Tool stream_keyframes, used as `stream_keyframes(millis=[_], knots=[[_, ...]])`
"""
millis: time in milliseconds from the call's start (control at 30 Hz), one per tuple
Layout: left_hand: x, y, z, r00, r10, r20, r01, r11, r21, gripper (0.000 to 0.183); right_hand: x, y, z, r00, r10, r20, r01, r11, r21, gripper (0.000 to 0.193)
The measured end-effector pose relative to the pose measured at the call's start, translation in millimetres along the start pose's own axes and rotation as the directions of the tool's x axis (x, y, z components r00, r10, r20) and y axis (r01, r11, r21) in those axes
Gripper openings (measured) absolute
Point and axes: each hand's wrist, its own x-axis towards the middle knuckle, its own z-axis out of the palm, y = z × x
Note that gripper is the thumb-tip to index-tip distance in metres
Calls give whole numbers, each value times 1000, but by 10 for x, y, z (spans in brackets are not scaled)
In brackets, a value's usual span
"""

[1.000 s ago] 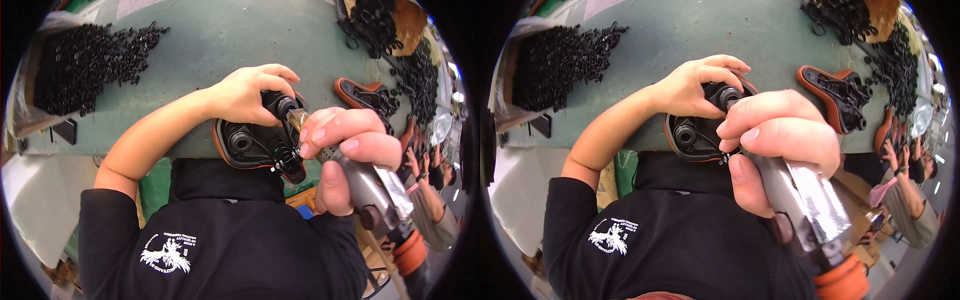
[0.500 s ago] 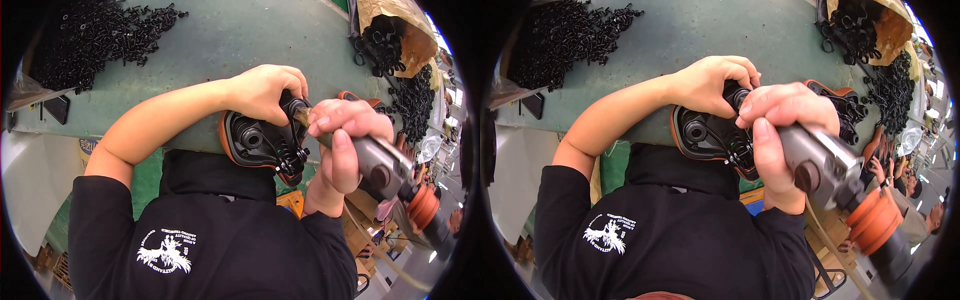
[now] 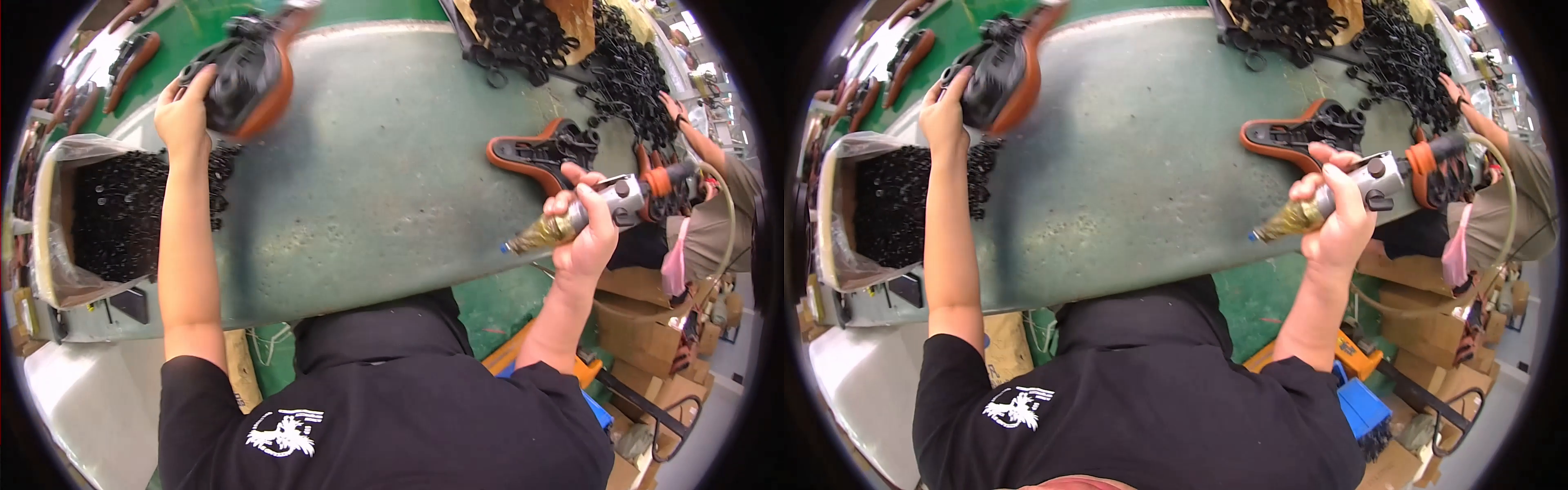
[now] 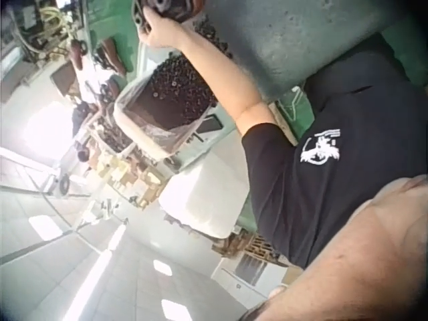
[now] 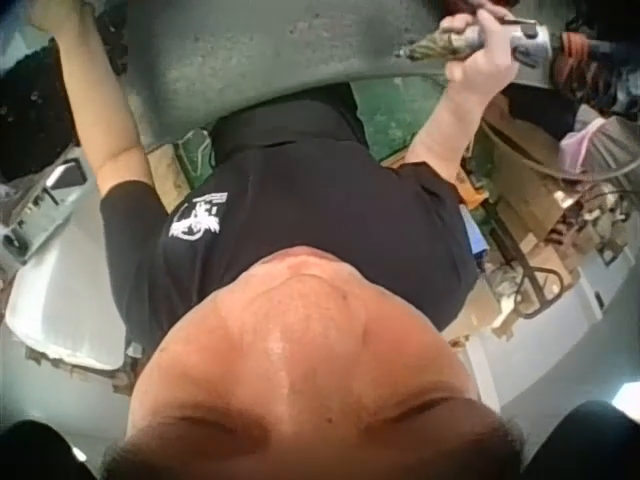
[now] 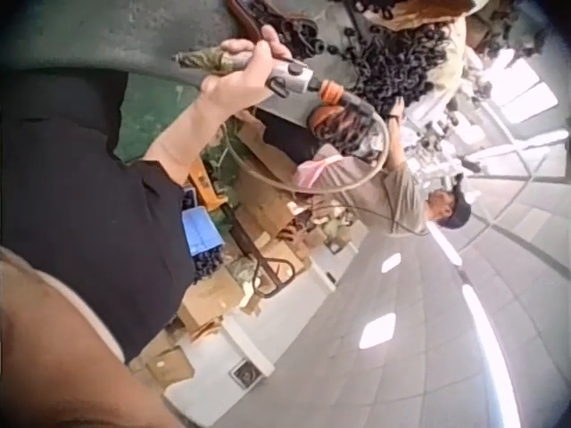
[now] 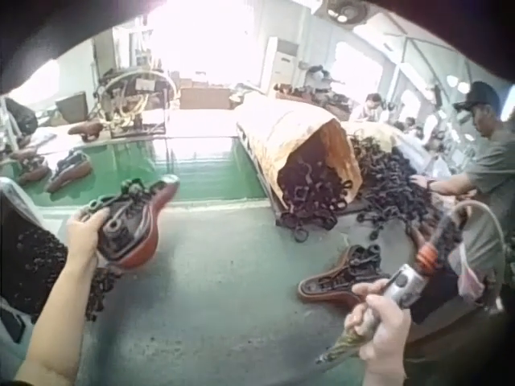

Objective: Screw components onto bicycle seats on an assembly line using a pneumatic screwdriver.

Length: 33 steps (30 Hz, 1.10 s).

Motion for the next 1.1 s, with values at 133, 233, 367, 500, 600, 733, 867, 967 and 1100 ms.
stream_keyframes(millis=[133, 233, 367, 500, 600, 733, 867, 967, 1100], knots=[[84, 34, -235, 927, 359, 104, -356, 759, 546, 24, 12, 196, -475, 986, 80, -147, -99, 987, -125, 20], [-510, 183, -295, 836, 214, 506, -521, 600, 607, 9, 134, 324, -658, 991, 80, -111, -97, 984, -149, 24], [-993, 204, -644, 796, -178, 579, -558, 159, 815, 23, 319, 498, -377, 992, 126, 7, -123, 976, -179, 29], [-1122, 38, -812, 820, -96, 565, -549, 151, 822, 16, 189, 608, 30, 933, 228, 278, -173, 963, -208, 30], [-1104, -52, -807, 807, 33, 590, -585, 175, 792, 11, -20, 722, 240, 781, 403, 477, -270, 907, -324, 26], [-1097, -123, -800, 726, 189, 662, -686, 127, 716, 10, -339, 577, 311, 518, 582, 627, -336, 812, -476, 26], [-1307, 54, -659, 735, 314, 600, -678, 359, 642, 9, -556, 400, 189, 454, 691, 562, -353, 719, -599, 27], [-1713, 185, -559, 888, 47, 457, -253, 880, 402, 11, -667, 195, 166, 550, 659, 513, -350, 739, -576, 32], [-2250, 433, -482, 762, -152, 629, 355, 911, -209, 7, -676, -117, 283, 723, 331, 607, -217, 942, -255, 38]])
